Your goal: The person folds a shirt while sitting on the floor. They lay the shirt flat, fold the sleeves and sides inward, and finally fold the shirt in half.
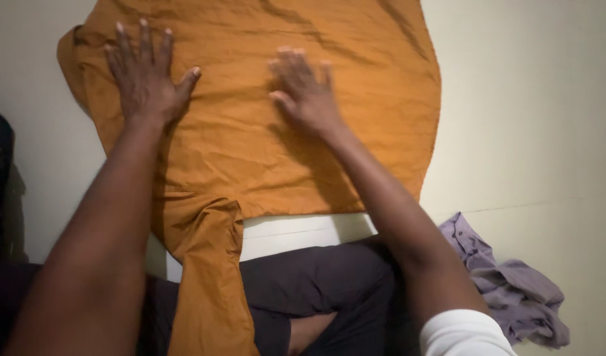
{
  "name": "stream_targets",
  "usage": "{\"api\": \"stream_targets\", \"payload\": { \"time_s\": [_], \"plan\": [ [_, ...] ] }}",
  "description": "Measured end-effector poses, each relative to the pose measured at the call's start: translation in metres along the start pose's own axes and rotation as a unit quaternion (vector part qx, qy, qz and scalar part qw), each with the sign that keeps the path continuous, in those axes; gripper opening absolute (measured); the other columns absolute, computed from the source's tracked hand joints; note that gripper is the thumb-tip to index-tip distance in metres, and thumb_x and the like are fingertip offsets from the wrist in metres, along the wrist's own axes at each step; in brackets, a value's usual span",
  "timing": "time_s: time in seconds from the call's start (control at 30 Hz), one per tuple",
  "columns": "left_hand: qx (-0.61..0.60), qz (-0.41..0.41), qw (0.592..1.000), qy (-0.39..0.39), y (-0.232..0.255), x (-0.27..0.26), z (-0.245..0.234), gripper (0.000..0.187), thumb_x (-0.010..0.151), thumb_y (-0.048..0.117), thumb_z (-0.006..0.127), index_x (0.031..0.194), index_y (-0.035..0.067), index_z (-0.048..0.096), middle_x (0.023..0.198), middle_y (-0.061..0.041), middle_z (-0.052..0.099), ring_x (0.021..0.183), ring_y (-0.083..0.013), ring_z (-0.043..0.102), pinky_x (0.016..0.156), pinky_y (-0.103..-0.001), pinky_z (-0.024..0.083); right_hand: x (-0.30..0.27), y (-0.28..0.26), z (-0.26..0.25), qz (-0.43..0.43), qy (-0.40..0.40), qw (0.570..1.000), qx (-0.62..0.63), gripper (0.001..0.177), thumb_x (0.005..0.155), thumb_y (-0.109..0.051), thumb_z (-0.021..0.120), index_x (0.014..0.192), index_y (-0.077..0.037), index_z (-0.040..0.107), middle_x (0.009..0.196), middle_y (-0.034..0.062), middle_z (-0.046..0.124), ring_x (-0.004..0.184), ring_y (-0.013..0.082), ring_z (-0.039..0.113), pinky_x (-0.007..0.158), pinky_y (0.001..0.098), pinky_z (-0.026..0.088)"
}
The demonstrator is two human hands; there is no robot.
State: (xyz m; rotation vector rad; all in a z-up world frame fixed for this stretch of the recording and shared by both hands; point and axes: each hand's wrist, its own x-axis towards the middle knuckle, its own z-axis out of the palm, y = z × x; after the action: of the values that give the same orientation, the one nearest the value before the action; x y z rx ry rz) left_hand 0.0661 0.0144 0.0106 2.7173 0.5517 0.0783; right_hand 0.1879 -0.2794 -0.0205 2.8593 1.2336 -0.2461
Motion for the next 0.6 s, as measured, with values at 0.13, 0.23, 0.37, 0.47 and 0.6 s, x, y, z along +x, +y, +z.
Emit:
{"api": "stream_targets", "payload": {
  "time_s": [0.13, 0.23, 0.37, 0.47, 0.6],
  "plan": [
    [0.005, -0.018, 1.000, -0.026, -0.005, 0.002, 0.006, 0.089, 0.096, 0.073, 0.038, 0.167, 0.024, 0.017, 0.175, -0.010, 0.003, 0.159, -0.0354, -0.008, 0.127, -0.059, -0.007, 0.037, -0.042, 0.002, -0.059, -0.037, 0.997, 0.037, 0.069, 0.108, -0.064, 0.018, 0.169, -0.033, 0.009, 0.174, -0.0056, -0.006, 0.160, 0.0177, -0.008, 0.125, 0.0586, -0.013],
    [0.017, -0.012, 0.999, -0.032, -0.007, 0.003, 0.004, 0.089, 0.099, 0.073, 0.039, 0.169, 0.024, 0.017, 0.176, -0.010, 0.001, 0.159, -0.0361, -0.009, 0.128, -0.060, -0.007, 0.059, 0.023, 0.012, 0.003, 0.006, 0.993, 0.116, 0.061, 0.114, -0.045, 0.016, 0.170, -0.024, 0.006, 0.176, 0.0014, -0.007, 0.163, 0.0235, -0.005, 0.124, 0.0650, -0.012],
    [0.031, -0.022, 0.999, -0.033, -0.008, 0.006, 0.007, 0.088, 0.099, 0.072, 0.039, 0.169, 0.024, 0.016, 0.176, -0.008, -0.002, 0.159, -0.0355, -0.011, 0.128, -0.061, -0.007, 0.021, 0.187, 0.007, 0.147, 0.137, 0.975, 0.089, 0.063, 0.118, -0.043, 0.036, 0.173, -0.017, 0.017, 0.180, 0.0111, 0.009, 0.167, 0.0313, 0.006, 0.132, 0.0622, 0.004],
    [0.043, -0.029, 0.998, -0.039, -0.006, 0.010, 0.007, 0.087, 0.098, 0.072, 0.039, 0.169, 0.027, 0.015, 0.175, -0.007, -0.004, 0.159, -0.0347, -0.012, 0.128, -0.060, -0.008, -0.012, 0.255, 0.008, 0.328, 0.071, 0.936, 0.105, 0.058, 0.117, -0.041, 0.026, 0.167, -0.014, 0.018, 0.174, 0.0174, 0.009, 0.159, 0.0390, 0.006, 0.122, 0.0687, -0.001],
    [0.051, -0.036, 0.997, -0.053, -0.002, 0.009, 0.010, 0.088, 0.098, 0.073, 0.038, 0.170, 0.027, 0.013, 0.176, -0.006, -0.005, 0.159, -0.0345, -0.013, 0.128, -0.061, -0.007, 0.030, 0.257, 0.008, 0.102, 0.229, 0.966, -0.055, 0.057, 0.120, -0.037, 0.033, 0.172, -0.013, 0.027, 0.176, 0.0163, 0.027, 0.167, 0.0394, 0.022, 0.137, 0.0511, 0.017]
  ]
}}
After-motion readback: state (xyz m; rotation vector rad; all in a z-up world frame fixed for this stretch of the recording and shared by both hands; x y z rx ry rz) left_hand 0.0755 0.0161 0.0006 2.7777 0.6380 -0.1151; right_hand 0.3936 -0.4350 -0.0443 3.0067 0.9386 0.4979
